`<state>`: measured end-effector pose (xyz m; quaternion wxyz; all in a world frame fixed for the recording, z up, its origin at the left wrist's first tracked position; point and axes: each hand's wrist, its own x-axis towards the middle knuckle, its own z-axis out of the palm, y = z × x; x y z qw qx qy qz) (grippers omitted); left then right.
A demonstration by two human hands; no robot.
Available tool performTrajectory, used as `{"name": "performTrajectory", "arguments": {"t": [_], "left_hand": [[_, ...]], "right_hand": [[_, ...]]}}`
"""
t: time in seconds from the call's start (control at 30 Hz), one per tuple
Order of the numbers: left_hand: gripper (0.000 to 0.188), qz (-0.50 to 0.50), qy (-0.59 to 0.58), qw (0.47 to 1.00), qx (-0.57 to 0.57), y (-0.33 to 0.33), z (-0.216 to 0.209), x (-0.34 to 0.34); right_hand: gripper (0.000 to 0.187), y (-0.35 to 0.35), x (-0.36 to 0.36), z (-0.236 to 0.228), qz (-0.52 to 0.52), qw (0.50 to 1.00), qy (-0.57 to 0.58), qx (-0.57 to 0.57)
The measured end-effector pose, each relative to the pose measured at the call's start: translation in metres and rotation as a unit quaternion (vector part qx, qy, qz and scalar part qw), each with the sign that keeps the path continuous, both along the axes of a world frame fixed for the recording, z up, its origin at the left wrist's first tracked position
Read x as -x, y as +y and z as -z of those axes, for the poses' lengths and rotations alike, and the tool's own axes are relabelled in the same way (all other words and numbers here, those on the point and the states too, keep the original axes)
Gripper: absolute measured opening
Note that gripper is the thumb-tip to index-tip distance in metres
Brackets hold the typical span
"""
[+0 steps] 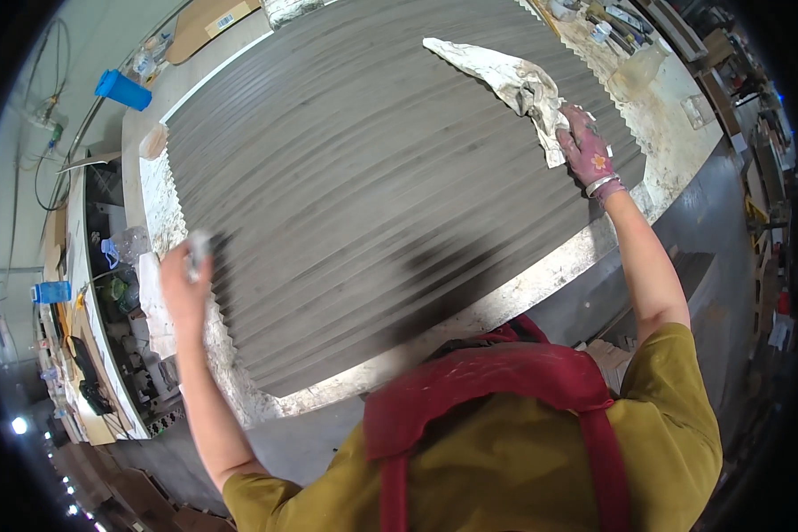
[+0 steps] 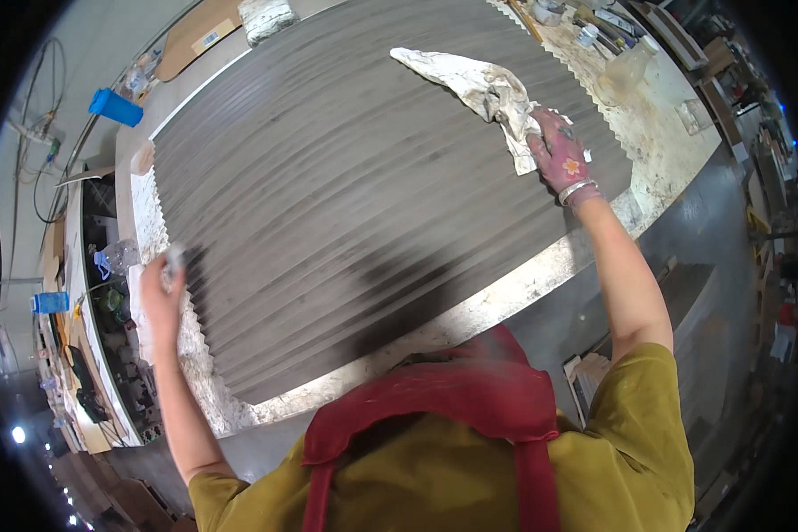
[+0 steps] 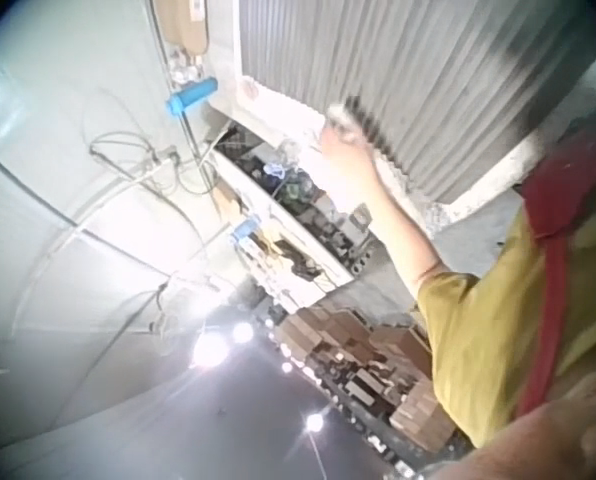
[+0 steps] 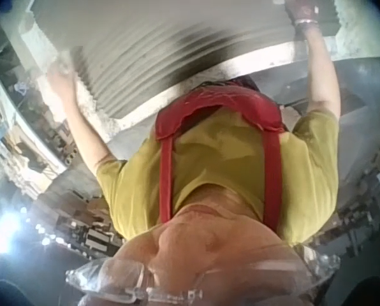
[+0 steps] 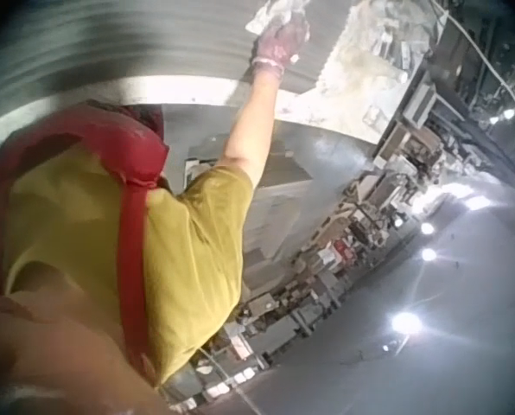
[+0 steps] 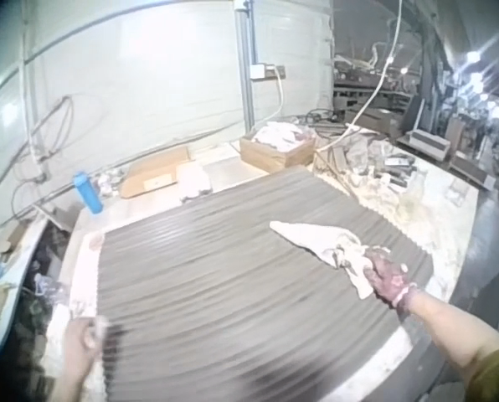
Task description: The person wipes a textured wood panel with a white cloth and a small rectangular tool to clean or finish the surface.
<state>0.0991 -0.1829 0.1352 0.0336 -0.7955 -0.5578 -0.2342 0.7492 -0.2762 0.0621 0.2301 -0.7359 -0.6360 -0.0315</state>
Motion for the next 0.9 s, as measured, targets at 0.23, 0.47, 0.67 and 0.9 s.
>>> {"name": "performTrajectory", "arguments": {"t": [0.23,0.47,0.67,0.9], "left_hand": [[0.034,0.202,0.052,0.975,0.074,-0.022,0.002,-0.257],[0.028,0.187,0.144,0.964,0.123,-0.030,0.005,-0.285],[0.027,0.149,0.111,0.946,0.265,-0.030,-0.022,-0.264],[0.028,0.167,0.195,0.946,0.199,-0.030,-0.019,-0.277]], "right_hand": [[0.048,-0.005,-0.005,-0.008,-0.053,0.999,0.012,0.004],[0.047,-0.008,-0.002,-0.013,-0.051,0.998,0.017,-0.021],[0.046,-0.010,-0.005,-0.011,-0.035,0.999,0.026,-0.020],[0.047,-0.007,-0.009,-0.006,-0.043,0.998,0.024,-0.030]]}}
